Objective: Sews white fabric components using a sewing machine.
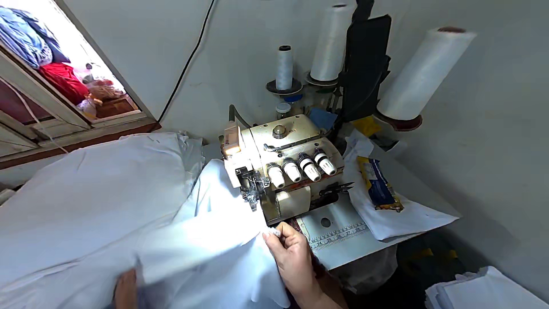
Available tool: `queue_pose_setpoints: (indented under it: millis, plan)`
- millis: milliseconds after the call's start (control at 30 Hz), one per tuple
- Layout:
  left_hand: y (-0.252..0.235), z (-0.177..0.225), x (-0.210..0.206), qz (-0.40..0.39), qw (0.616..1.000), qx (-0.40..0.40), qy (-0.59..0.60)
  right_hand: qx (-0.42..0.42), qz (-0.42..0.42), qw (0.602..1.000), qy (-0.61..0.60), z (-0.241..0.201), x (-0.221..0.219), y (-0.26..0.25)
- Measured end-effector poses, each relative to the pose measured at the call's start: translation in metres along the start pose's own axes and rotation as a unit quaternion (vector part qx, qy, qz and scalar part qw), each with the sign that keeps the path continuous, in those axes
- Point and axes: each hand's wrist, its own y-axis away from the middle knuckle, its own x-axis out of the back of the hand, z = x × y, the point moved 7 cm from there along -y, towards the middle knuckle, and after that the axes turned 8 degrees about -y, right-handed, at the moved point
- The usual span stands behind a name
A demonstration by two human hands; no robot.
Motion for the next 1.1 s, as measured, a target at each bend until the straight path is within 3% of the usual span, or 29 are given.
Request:
queue_pose_setpoints:
  millis: [133,233,300,367,433,500,567,733,833,967,1100]
  plan:
    - [-0.064,-0.026,-0.081,-0.162,0.980,-0.107,0.044,-0.021,0.034,0.999,-0.030,0.005,-0.010,-0.016]
    - [-0.074,-0.030,-0.116,-0.265,0.954,-0.084,0.110,-0.029,0.041,0.998,-0.024,0.006,-0.010,-0.019]
    - [-0.060,-0.024,-0.105,-0.224,0.965,-0.020,0.134,-0.029,0.038,0.999,-0.026,0.006,-0.010,-0.019]
    - [-0.034,-0.008,-0.081,-0.136,0.979,0.041,0.146,-0.029,0.039,0.998,-0.027,0.007,-0.011,-0.018]
    - [-0.006,0.019,-0.063,-0.072,0.982,0.049,0.166,-0.021,0.043,0.999,-0.022,0.007,-0.011,-0.018]
    - [0.020,0.046,-0.063,-0.093,0.971,0.026,0.220,-0.014,0.045,0.999,-0.016,0.007,-0.011,-0.017]
    - [0.038,0.072,-0.073,-0.163,0.948,0.028,0.270,-0.016,0.050,0.999,-0.008,0.007,-0.011,-0.018]
    - [0.063,0.091,-0.110,-0.306,0.837,0.169,0.422,-0.059,0.039,0.983,0.169,-0.001,-0.006,-0.025]
    - [0.062,0.090,-0.102,-0.268,0.830,0.155,0.463,0.007,0.058,0.970,0.238,-0.012,-0.003,-0.033]
    - [0.046,0.079,-0.079,-0.178,0.804,0.173,0.540,0.033,0.064,0.990,0.124,-0.013,0.011,-0.037]
    - [0.016,0.083,-0.061,-0.094,0.824,0.186,0.527,-0.030,-0.052,0.997,0.050,-0.001,0.012,-0.020]
